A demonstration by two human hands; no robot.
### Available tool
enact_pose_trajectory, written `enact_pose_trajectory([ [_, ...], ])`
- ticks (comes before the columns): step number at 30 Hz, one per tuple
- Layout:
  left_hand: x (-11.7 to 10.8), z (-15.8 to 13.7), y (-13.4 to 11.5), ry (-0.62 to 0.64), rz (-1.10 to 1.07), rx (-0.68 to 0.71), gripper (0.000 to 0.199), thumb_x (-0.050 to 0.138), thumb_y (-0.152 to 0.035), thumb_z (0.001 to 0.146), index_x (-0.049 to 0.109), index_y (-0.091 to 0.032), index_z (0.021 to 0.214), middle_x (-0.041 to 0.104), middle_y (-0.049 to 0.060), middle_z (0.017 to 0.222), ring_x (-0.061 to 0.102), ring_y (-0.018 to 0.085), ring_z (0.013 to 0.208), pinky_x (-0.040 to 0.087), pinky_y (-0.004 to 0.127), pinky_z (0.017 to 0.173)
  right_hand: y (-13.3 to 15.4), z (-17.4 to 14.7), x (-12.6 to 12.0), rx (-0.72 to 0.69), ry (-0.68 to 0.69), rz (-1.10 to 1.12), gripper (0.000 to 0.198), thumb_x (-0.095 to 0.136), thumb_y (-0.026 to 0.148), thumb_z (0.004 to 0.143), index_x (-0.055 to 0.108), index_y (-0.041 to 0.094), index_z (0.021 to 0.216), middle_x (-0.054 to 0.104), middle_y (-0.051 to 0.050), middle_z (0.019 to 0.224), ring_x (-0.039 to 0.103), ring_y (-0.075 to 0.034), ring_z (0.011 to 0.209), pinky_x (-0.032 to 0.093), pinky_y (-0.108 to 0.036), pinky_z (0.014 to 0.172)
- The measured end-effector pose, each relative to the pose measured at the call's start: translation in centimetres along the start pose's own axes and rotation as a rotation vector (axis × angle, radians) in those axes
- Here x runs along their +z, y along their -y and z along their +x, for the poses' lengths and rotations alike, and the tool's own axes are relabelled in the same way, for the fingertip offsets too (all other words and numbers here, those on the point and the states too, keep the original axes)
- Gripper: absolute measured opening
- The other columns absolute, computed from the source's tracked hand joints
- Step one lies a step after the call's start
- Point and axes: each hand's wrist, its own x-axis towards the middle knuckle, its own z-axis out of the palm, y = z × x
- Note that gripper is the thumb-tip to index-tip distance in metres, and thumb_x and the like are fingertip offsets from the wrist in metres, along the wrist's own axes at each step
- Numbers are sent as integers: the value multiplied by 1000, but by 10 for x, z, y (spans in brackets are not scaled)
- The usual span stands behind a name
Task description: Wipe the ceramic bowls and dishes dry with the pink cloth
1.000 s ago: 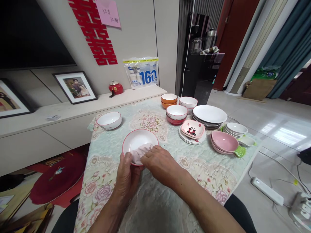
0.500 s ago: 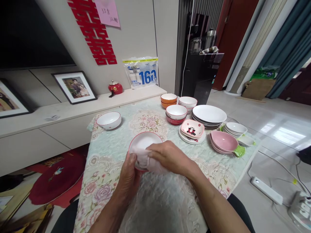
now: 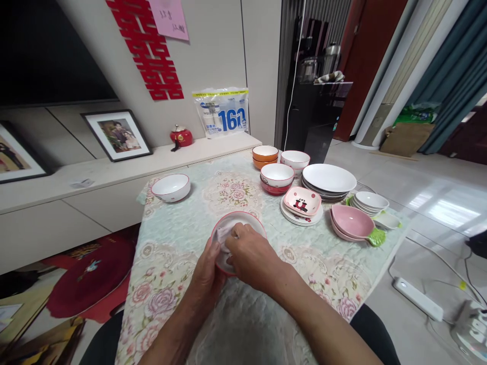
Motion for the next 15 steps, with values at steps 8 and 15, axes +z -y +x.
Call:
enact_pose_trajectory([
  [8,-3,1,3,34,47,18,40,62,-44,90,63,-19,121,70,10,116,65,27,109,51,37,91,-6,-2,-1,-78,83,49,23,55,2,83,63,18,97,60,-5,98,55,-17,85,43,-27,71],
  [15,0,1,0,49,111,61,53,69,-43,84,59,-23,132,67,10,126,61,29,114,48,39,97,-5,1,8,104,-133,-351,13,55,8,90,63,16,84,61,-10,91,53,-24,86,43,-32,67],
])
